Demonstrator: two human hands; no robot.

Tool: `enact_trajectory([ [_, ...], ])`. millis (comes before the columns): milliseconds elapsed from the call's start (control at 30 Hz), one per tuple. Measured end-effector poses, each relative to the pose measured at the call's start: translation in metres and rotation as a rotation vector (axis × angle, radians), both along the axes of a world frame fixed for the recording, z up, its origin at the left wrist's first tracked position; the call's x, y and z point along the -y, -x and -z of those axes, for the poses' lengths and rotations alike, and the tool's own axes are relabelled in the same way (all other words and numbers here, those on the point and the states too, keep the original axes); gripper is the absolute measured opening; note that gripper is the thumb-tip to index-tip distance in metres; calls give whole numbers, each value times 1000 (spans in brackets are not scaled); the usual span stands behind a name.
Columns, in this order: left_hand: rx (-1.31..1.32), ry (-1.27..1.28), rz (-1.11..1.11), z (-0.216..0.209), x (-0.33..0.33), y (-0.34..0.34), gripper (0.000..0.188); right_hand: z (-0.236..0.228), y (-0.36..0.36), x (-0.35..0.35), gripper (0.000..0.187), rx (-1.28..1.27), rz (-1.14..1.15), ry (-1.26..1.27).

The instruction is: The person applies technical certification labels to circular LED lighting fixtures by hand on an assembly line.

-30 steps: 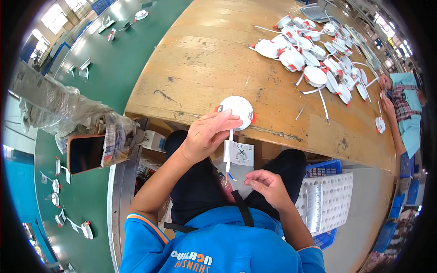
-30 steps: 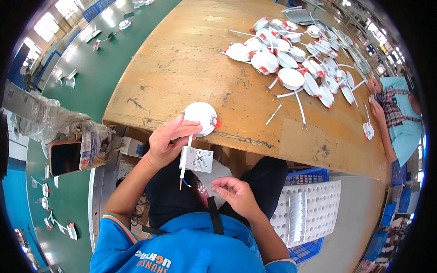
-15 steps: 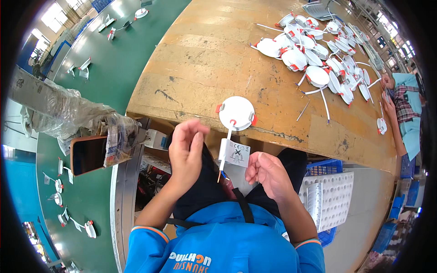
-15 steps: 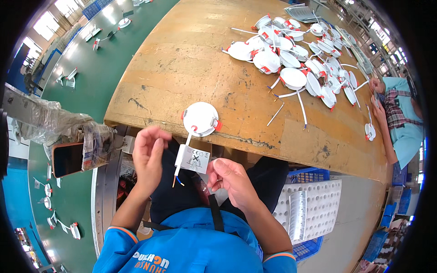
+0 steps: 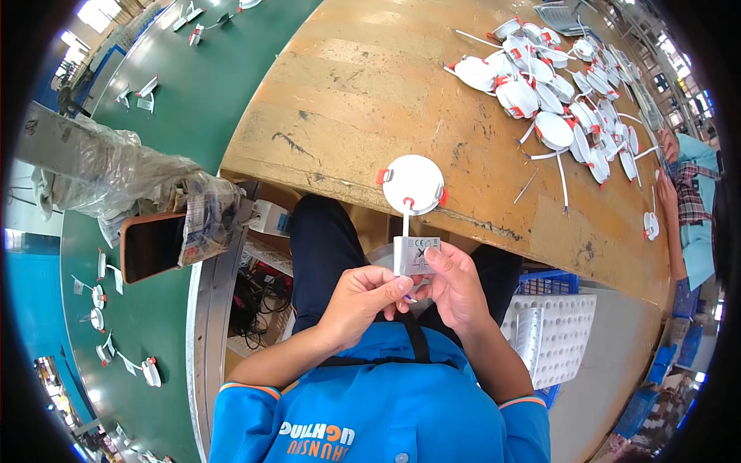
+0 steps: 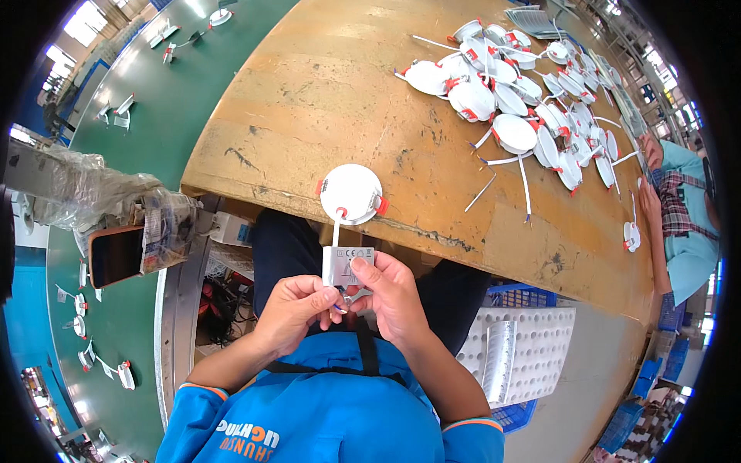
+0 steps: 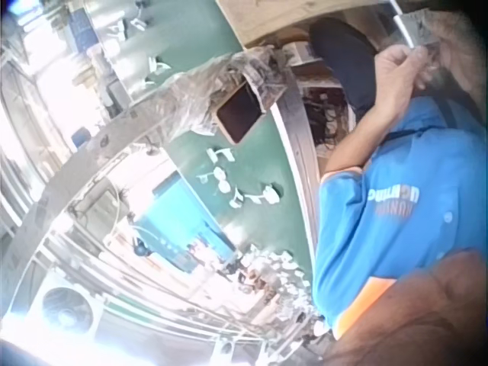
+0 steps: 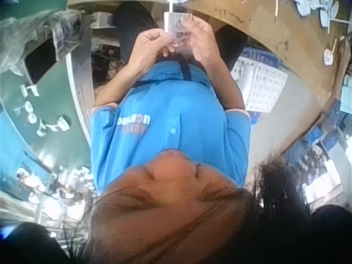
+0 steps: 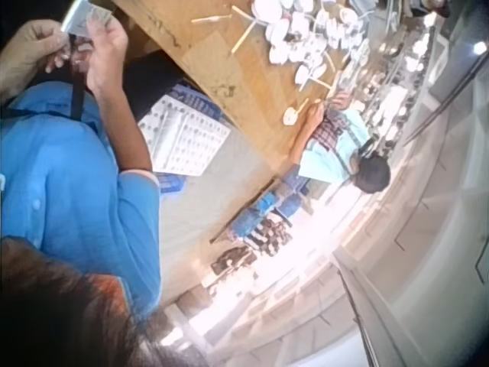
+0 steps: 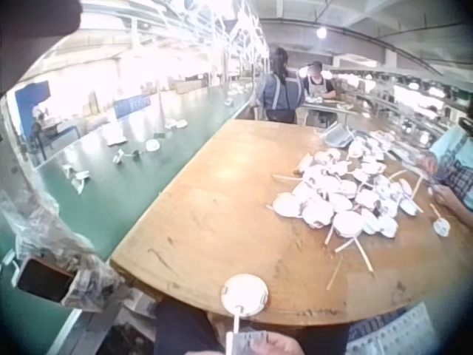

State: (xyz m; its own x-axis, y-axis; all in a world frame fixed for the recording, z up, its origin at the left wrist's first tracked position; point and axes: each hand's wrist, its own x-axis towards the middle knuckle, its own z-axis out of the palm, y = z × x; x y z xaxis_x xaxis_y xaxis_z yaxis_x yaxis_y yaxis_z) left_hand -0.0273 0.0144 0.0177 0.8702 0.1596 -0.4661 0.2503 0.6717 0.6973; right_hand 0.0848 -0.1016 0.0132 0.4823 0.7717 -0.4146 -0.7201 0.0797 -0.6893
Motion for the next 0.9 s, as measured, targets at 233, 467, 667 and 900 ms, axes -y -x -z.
enact_trajectory([
  [233,-13,135,-131,16,16,-1,9,4,-1,3,23,119,52,127],
  [467,-14,206,-191,13,16,4,11,0,-3,1,23,265,90,209],
  [667,16,240,-234,11,15,6,12,1,-6,-4,13,265,151,193],
  [900,31,287,-290,9,20,7,11,-6,-6,-1,11,365,179,187],
])
